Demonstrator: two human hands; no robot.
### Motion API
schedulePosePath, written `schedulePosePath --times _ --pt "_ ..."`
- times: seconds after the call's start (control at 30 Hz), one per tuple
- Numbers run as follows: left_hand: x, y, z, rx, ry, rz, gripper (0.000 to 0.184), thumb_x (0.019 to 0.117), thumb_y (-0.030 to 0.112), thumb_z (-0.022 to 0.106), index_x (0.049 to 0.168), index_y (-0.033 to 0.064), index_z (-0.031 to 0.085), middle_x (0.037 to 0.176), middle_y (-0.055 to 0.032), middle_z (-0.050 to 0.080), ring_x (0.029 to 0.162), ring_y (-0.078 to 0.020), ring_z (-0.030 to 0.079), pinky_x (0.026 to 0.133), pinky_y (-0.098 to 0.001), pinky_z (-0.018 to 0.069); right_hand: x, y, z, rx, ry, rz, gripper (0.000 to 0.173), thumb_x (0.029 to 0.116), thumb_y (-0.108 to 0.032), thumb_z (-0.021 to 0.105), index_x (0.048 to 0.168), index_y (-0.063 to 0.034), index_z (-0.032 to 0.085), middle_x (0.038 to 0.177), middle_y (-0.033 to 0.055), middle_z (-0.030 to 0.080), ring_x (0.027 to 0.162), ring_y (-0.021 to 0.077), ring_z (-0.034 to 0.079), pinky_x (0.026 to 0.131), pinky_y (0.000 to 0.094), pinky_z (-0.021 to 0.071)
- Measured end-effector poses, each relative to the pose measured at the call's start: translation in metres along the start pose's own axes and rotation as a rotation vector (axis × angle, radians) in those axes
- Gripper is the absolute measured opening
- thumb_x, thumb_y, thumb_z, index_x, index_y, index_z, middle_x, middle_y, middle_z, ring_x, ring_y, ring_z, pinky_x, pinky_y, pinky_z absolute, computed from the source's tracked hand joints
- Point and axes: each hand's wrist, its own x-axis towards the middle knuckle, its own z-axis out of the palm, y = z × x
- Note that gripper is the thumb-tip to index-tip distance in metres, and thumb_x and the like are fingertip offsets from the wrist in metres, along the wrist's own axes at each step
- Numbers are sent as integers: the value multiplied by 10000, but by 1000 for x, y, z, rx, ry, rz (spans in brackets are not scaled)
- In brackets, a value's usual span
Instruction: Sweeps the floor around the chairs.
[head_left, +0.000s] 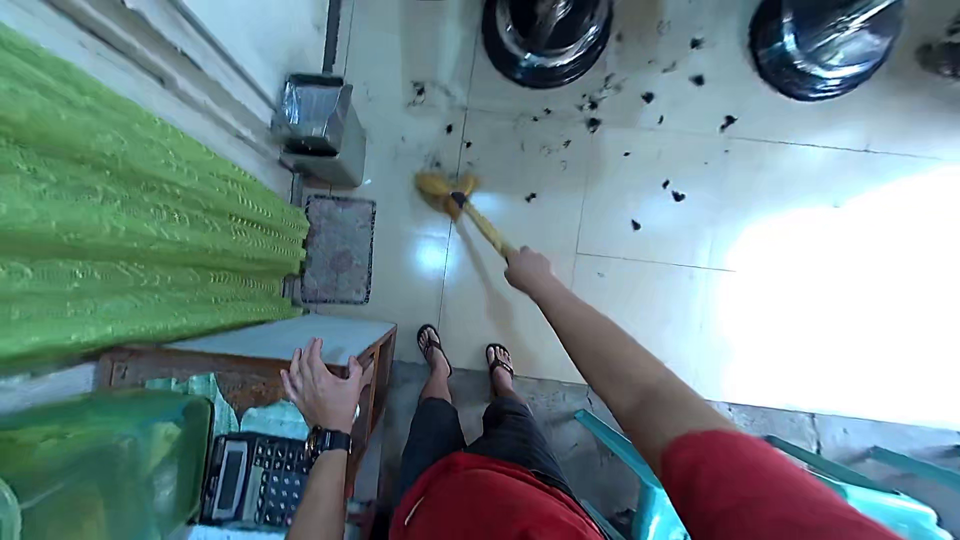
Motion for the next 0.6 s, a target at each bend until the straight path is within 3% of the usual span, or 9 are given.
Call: schedulePosePath --times 0.1,0.17,0.27,0.37,0.4,0.47,0.53,0.6 --pt "-1 4 -7 -10 -28 26 651 893 461 625 1425 89 578 1496 -109 562 1482 -377 394 1232 -647 133 -94 63 44 116 -66 103 601 1020 -233 543 1589 -167 359 1391 300 557 1181 515 606 936 707 489" --pt "-2 3 -9 -26 -50 37 646 908 457 595 1438 89 565 1515 -103 545 1494 -370 375 1227 -662 109 -183 100 94 260 -73 229 547 1059 -297 475 1586 -186 375 1389 270 574 1217 475 603 984 664 490" --pt "1 2 -9 -38 -73 63 625 918 434 583 1438 87 560 1521 -102 536 1499 -375 361 1219 -679 92 -334 123 173 425 -32 411 597 1003 -333 576 1558 -162 437 1342 294 599 1185 494 615 966 678 493" --pt "-2 2 -13 -46 -124 92 635 910 408 618 1444 72 547 1531 -133 519 1499 -416 344 1202 -709 88 -452 117 219 503 -275 593 739 976 -358 634 1615 -147 329 1308 304 630 1188 514 616 990 693 466" --pt "-3 4 -16 -45 -152 96 648 913 410 619 1458 71 532 1547 -137 500 1506 -422 327 1199 -715 84 -471 114 231 558 -339 654 723 980 -340 629 1610 -137 337 1283 297 649 1174 503 631 989 691 468" --pt "-1 5 -17 -49 -182 111 678 905 421 619 1477 73 513 1572 -132 469 1516 -418 304 1198 -716 79 -477 118 268 782 -346 829 571 979 -283 631 1510 -118 503 1173 271 695 1049 446 687 919 651 523" --pt "-1 2 -17 -42 -203 122 685 900 421 627 1479 75 511 1585 -129 454 1520 -416 294 1196 -717 79 -449 122 304 1084 -307 1021 368 1011 -295 590 1262 -32 645 954 208 681 781 321 662 720 529 555" --pt "-2 2 -18 -35 -214 140 694 900 423 635 1482 67 508 1590 -140 445 1522 -424 285 1193 -720 77 -395 122 306 1317 -297 1168 341 1024 -275 566 1185 17 636 944 164 633 756 242 599 692 440 528"
